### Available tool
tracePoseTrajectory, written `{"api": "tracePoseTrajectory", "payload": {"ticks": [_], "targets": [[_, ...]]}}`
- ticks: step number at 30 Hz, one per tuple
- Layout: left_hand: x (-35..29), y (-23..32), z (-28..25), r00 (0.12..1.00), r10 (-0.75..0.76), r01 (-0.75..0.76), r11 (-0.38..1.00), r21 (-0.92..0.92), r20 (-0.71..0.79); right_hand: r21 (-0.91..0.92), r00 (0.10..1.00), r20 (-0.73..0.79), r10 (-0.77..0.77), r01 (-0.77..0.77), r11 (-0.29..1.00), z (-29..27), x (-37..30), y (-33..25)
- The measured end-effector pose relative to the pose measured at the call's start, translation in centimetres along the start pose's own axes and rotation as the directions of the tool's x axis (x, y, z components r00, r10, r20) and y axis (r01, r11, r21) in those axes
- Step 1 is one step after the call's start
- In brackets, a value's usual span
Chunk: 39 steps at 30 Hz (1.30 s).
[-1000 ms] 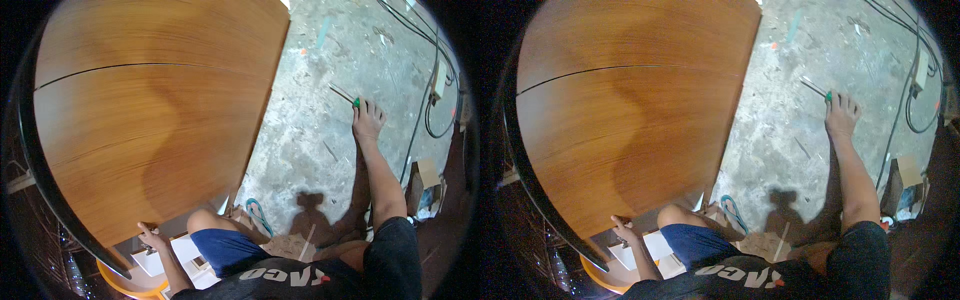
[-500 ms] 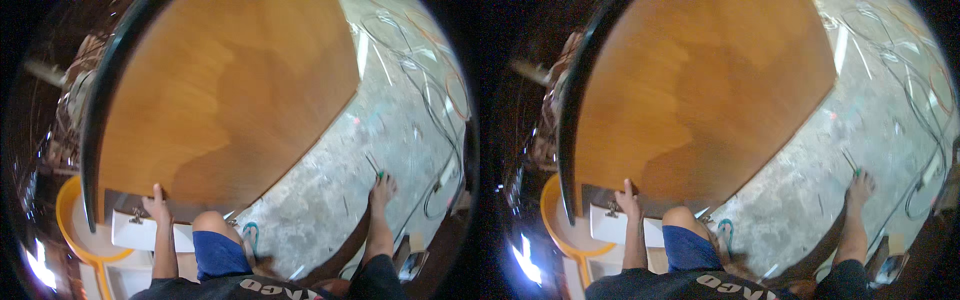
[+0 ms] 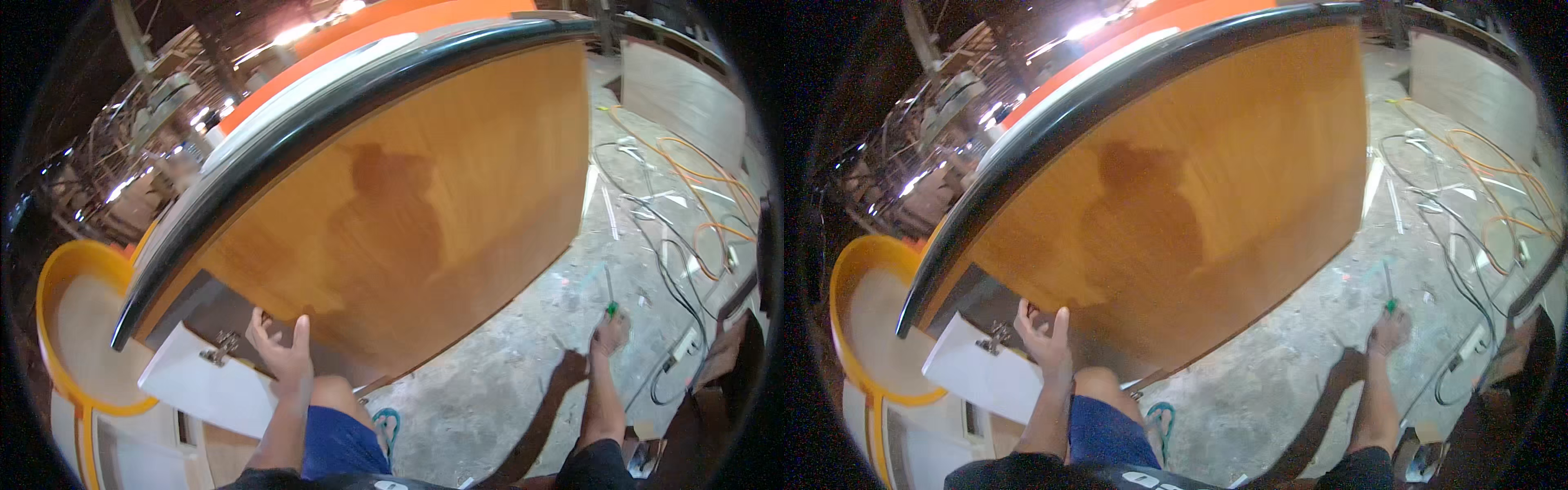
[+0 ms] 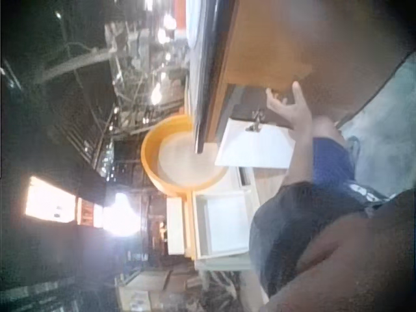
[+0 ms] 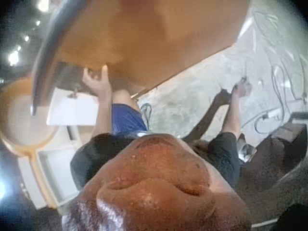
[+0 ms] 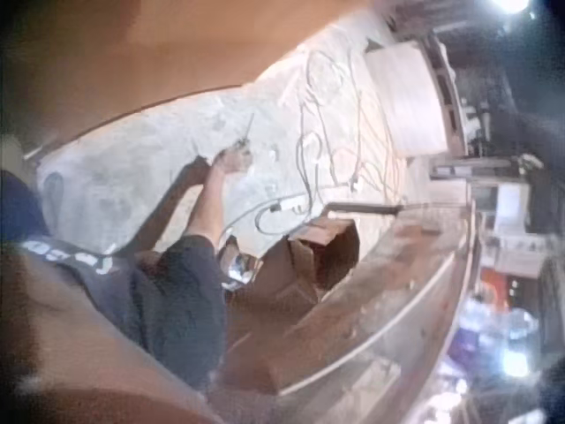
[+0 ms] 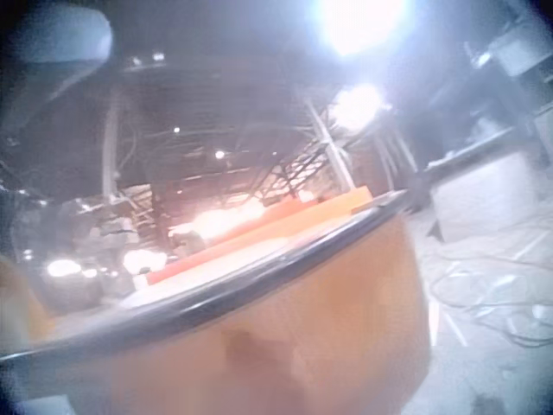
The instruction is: The person installs cabinet door hinges by aligning the door with the frame and securing the hardware with a screwdriver and a power drill.
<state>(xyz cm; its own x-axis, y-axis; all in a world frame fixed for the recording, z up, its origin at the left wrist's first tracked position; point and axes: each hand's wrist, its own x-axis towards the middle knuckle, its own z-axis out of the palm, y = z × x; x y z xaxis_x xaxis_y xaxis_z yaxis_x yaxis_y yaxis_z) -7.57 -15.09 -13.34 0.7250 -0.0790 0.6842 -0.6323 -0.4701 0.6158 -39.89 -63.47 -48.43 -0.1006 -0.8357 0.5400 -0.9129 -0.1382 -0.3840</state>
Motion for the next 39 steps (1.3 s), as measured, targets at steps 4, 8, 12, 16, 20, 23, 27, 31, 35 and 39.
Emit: {"api": "tracePoseTrajectory", "payload": {"ticks": [4,8,12,16,20,23,27,31,35,39], "targets": [[-0.4,2.2,0.2,0.980,-0.195,0.197,0.969,-0.146,0.025,0.097,0.980,0.164,0.111,-0.128,0.987,-2.8,1.4,-4.7],[-0.7,2.9,1.4,0.984,-0.161,0.180,0.877,-0.445,0.080,0.176,0.993,0.009,0.119,-0.119,0.977,-0.9,2.1,-4.5],[-0.7,2.7,0.9,0.988,-0.113,0.148,0.858,-0.491,0.101,0.261,0.987,0.053,0.152,-0.161,0.952,-2.9,1.9,-6.9],[-0.7,2.0,0.8,0.995,-0.083,0.102,0.863,-0.496,0.060,0.289,0.985,0.019,0.174,-0.172,0.942,-4.0,2.0,-8.1],[-1.5,2.9,0.7,0.996,-0.065,0.090,0.826,-0.557,0.065,0.318,0.986,0.002,0.165,-0.157,0.935,-4.6,2.7,-8.8],[-0.9,1.9,0.1,0.994,-0.091,0.114,0.793,-0.598,0.068,0.345,0.985,-0.019,0.171,-0.154,0.926,-5.2,2.8,-9.8],[-2.1,1.3,-2.6,0.992,-0.123,0.122,0.836,-0.535,0.034,0.535,0.977,0.023,0.211,-0.190,0.823,-8.1,3.9,-12.2],[-4.7,2.1,-6.1,0.988,0.013,0.091,0.755,-0.649,0.153,0.757,0.974,-0.083,0.212,-0.077,0.649,-12.7,7.6,-14.7],[-7.2,5.1,-8.3,0.889,0.200,0.050,0.851,-0.522,0.411,0.975,0.975,0.219,-0.025,-0.219,0.033,-23.8,9.5,-20.1],[-8.7,6.7,-5.5,0.643,0.642,-0.017,0.557,-0.830,0.418,0.900,0.903,0.349,-0.248,-0.397,-0.178,-35.2,9.2,-20.8]]}}
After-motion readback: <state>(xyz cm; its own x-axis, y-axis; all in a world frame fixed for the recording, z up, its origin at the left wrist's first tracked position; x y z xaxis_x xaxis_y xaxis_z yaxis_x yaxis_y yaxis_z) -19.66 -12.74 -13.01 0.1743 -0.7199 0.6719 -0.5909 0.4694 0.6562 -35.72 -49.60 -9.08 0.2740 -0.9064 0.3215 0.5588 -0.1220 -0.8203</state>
